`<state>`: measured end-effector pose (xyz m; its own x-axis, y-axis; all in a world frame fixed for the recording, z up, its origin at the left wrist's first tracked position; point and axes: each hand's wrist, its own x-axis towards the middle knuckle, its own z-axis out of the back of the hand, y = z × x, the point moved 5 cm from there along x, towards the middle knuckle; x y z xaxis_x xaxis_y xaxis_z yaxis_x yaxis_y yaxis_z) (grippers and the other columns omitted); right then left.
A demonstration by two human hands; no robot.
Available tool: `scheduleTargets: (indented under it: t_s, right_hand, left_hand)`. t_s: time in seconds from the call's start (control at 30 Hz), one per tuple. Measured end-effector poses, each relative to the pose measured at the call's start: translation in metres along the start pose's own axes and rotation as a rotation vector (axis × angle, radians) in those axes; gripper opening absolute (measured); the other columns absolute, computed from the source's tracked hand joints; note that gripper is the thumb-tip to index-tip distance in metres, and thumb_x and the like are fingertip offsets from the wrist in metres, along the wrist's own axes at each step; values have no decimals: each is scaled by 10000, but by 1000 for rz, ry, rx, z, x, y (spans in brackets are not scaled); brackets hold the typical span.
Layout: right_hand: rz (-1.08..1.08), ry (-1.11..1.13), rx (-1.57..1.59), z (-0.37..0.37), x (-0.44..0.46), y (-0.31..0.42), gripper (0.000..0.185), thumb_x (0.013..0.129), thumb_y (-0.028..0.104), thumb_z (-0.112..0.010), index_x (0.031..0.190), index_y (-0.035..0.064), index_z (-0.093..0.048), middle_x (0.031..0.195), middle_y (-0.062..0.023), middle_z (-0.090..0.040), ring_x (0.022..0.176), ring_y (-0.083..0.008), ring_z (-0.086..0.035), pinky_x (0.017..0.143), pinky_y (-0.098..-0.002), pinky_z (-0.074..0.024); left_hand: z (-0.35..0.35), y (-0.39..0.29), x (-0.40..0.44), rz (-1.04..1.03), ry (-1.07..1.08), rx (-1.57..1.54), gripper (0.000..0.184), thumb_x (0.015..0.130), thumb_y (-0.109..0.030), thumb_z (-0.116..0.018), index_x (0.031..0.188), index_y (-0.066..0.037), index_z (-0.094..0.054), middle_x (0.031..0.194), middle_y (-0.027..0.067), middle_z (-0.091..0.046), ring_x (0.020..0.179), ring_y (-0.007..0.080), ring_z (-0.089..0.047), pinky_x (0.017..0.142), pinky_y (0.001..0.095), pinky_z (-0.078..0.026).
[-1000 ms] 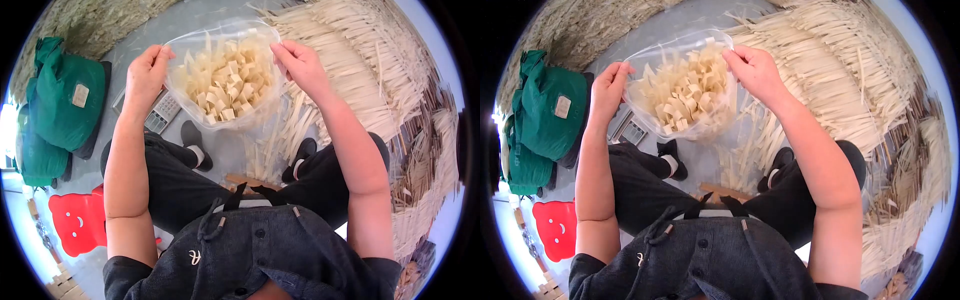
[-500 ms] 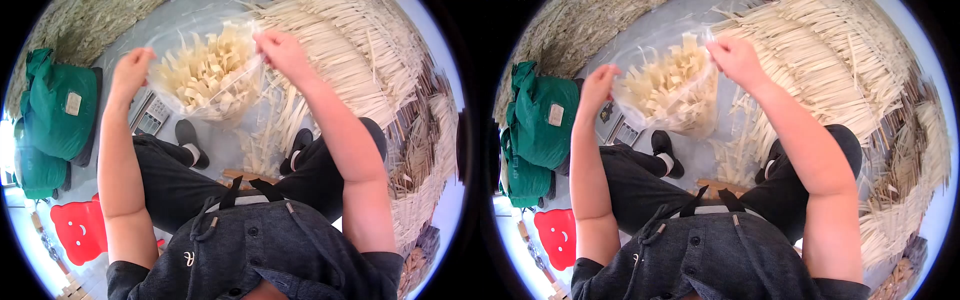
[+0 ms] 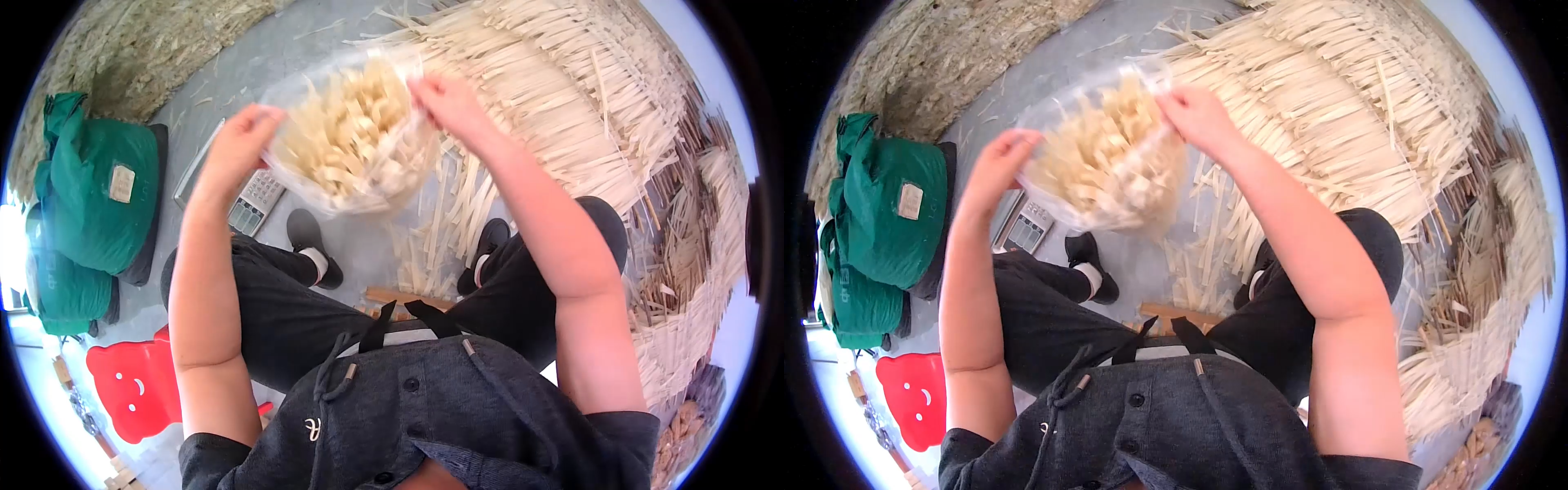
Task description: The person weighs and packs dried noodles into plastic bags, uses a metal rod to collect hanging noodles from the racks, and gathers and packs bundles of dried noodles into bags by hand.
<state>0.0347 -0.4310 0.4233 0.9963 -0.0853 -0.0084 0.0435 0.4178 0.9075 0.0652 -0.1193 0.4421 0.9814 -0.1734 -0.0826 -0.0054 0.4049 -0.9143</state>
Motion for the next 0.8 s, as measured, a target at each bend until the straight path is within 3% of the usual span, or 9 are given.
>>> scheduleTargets:
  t_s: [0.1, 0.23, 0.3, 0.37, 0.43, 0.57, 0.63, 0.8]
  right_hand:
    - [-4, 28, -109, -18, 4, -66, 355, 920, 328, -564, 767, 18, -644, 659, -126, -624, 642, -264, -607, 654, -366, -485]
    - [83, -75, -392, 0, -8, -39, 301, 916, 324, -608, 839, 34, -629, 730, -85, -607, 639, -223, -574, 605, -334, -481]
    - [492, -292, -587, -7, -40, -2, 262, 890, 302, -618, 927, 42, -629, 903, -124, -637, 781, -292, -607, 709, -393, -496]
    - [678, -74, -640, -38, -67, 18, 283, 873, 311, -639, 996, 57, -621, 996, -120, -634, 888, -302, -599, 804, -420, -475]
    - [676, 338, -752, -81, -94, 12, 218, 841, 242, -647, 972, 71, -609, 941, -100, -612, 872, -281, -590, 826, -427, -454]
    - [730, 432, -909, -110, -118, -16, 123, 779, 168, -654, 862, 90, -605, 873, -79, -581, 847, -264, -586, 787, -410, -452]
    - [889, 491, -819, -102, -129, 0, 67, 739, 127, -639, 768, 106, -583, 786, -64, -550, 795, -241, -594, 749, -383, -447]
    - [863, 558, -640, -66, -131, 25, 99, 794, 184, -637, 756, 98, -608, 739, -76, -580, 728, -251, -607, 713, -379, -459]
  left_hand:
    - [-34, 34, -1, 103, 173, 195, 214, 948, -234, -580, 1087, -87, -650, 739, -37, -564, 612, 74, -556, 553, 235, -509]
    - [-48, 24, -18, 188, 143, 182, 255, 931, -221, -589, 1129, -61, -599, 745, 13, -578, 600, 102, -584, 545, 264, -531]
    - [-45, 15, -25, 172, 95, 239, 263, 926, -208, -590, 1137, -52, -585, 740, 26, -578, 598, 110, -592, 538, 266, -529]
    - [-51, 22, -28, 192, 206, 275, 263, 919, -186, -592, 1148, -57, -575, 730, 35, -573, 590, 119, -599, 529, 266, -525]
    - [-50, 30, -21, 158, 184, 247, 260, 913, -181, -598, 1142, -59, -581, 729, 32, -573, 592, 119, -601, 527, 266, -524]
    - [-47, 31, -17, 164, 187, 173, 246, 898, -168, -612, 1118, -59, -596, 735, 30, -583, 601, 117, -610, 525, 263, -519]
    - [-39, 28, -18, 135, 148, 219, 251, 883, -154, -606, 1106, -38, -602, 734, 55, -609, 597, 138, -631, 524, 279, -528]
    - [-26, 21, -21, 80, 89, 262, 253, 862, -149, -604, 1074, -11, -616, 734, 86, -657, 604, 158, -662, 532, 292, -530]
